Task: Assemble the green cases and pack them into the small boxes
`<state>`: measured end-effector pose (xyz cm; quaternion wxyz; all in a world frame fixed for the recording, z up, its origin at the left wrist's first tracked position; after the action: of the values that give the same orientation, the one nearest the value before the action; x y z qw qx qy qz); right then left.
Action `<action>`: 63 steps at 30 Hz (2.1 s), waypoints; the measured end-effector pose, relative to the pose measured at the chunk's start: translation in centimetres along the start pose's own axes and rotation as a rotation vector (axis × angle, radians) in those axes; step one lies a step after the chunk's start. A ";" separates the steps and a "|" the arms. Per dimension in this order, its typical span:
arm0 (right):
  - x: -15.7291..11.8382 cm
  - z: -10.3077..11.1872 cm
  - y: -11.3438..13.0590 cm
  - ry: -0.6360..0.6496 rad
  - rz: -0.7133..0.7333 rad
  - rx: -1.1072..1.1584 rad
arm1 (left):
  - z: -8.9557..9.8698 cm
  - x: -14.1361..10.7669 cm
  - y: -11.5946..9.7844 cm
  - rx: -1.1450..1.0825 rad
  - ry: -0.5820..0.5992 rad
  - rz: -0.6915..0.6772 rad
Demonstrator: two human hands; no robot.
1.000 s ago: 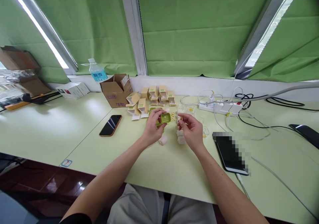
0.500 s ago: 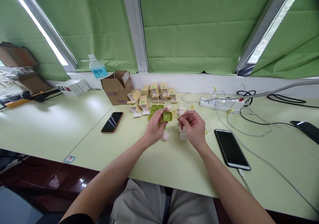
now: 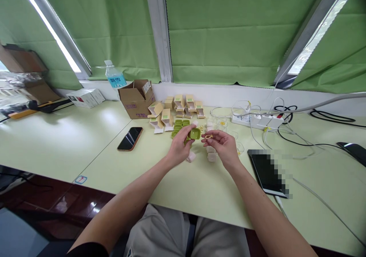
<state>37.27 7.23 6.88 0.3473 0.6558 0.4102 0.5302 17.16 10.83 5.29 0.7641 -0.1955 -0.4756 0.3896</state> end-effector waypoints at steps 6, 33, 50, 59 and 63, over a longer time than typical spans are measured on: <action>-0.6 -0.9 0.3 -0.017 0.045 0.006 | 0.0 -0.1 -0.1 -0.026 0.007 0.006; -1.4 -0.4 0.3 0.024 1.002 -1.067 | -0.2 -0.7 -1.3 -0.149 0.047 -0.230; -1.8 -0.8 0.7 0.024 1.100 -1.150 | -0.2 -0.7 -1.2 -0.175 0.044 -0.254; -1.4 -0.3 0.4 0.110 1.142 -1.179 | -0.2 -0.7 -0.9 -0.184 0.051 -0.243; -1.2 0.1 0.2 0.133 1.121 -1.203 | -0.1 -0.6 -1.0 -0.177 0.051 -0.235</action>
<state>37.33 6.04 6.57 0.2979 0.4325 -0.3123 0.7916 17.49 9.78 5.55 0.7962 -0.2147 -0.5080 0.2488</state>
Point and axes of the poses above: each hand's wrist, its own x-axis towards the middle knuckle, its own z-axis out of the back of the hand, y = z × x, the point moved 1 cm from there along x, towards the middle knuckle, and after that the axes turned 8 degrees about z, right-handed, at the moved point
